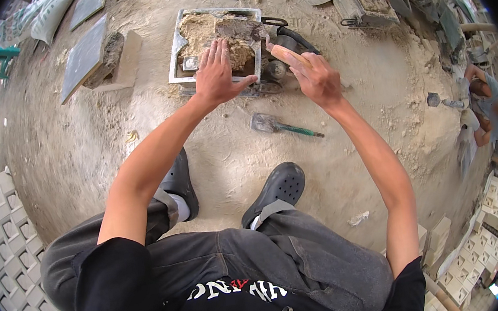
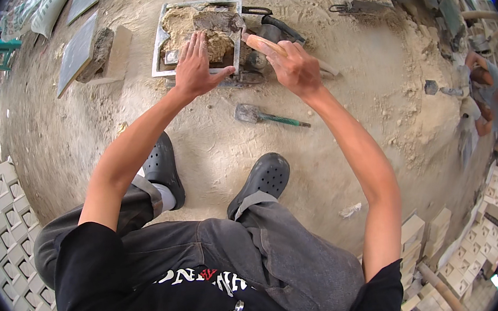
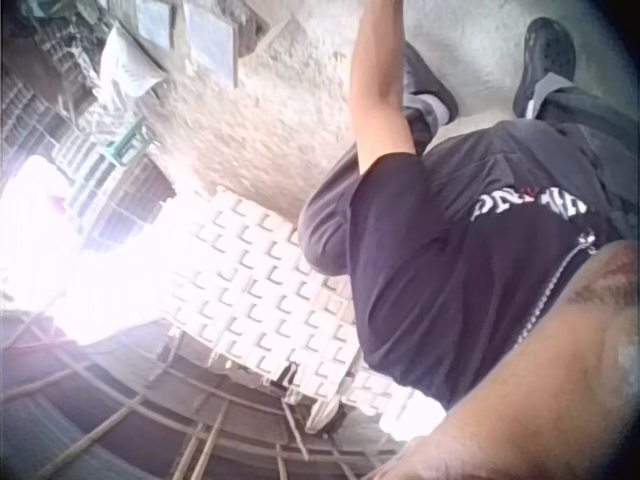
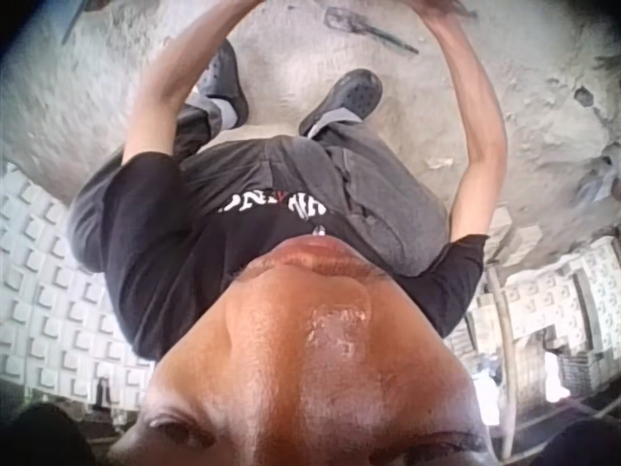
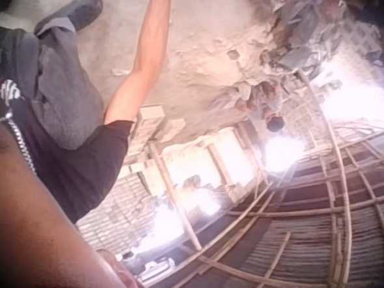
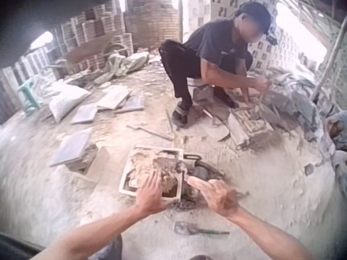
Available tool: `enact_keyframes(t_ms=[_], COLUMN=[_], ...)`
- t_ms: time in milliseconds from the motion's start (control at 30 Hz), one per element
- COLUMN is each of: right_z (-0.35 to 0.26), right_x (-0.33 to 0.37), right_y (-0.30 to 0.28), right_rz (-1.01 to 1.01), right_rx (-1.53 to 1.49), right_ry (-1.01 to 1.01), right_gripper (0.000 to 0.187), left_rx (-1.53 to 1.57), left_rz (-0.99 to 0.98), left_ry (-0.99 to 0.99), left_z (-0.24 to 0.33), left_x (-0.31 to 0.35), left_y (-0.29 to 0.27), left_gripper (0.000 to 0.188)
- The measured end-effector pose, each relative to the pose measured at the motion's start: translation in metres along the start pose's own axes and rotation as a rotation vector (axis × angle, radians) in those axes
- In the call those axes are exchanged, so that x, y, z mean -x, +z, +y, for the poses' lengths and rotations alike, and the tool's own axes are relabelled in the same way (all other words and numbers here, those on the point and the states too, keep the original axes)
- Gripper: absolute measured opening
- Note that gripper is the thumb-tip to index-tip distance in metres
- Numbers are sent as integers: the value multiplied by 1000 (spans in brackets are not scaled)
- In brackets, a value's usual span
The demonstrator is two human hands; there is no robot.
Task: The person carves and finishes a decorative masonry tile by hand. They use a small trowel-like tool to scrape and shape the internal contours of the stone design, then clear away debris and dust with their hands.
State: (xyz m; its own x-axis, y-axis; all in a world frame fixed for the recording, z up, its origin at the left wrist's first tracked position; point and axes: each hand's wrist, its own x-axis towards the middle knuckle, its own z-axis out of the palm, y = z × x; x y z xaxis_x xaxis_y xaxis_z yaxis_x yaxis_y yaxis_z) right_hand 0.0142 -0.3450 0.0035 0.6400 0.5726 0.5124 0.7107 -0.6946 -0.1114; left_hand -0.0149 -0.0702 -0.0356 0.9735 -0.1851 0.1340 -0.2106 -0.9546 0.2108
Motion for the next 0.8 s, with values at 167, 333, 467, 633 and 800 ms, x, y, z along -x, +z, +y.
enact_keyframes(t_ms=[167,333,467,633,800], right_z=[-5,-5,-4,-9,-19], right_x=[3,4,4,9,15], right_y=[0,1,1,-2,-7], right_rz=[-36,30,41,26,1], right_rx=[-74,-106,-115,-171,-145], right_ry=[90,179,215,251,232], right_gripper=[50,46,44,43,42], left_rx=[-36,-5,-16,-90,-142], left_rz=[-22,-46,-94,-136,-196], left_ry=[56,63,147,375,466], left_z=[9,25,30,4,-34], left_x=[-9,-14,-8,8,16], left_y=[5,7,3,0,-9], left_gripper=[115,100,86,71,66])
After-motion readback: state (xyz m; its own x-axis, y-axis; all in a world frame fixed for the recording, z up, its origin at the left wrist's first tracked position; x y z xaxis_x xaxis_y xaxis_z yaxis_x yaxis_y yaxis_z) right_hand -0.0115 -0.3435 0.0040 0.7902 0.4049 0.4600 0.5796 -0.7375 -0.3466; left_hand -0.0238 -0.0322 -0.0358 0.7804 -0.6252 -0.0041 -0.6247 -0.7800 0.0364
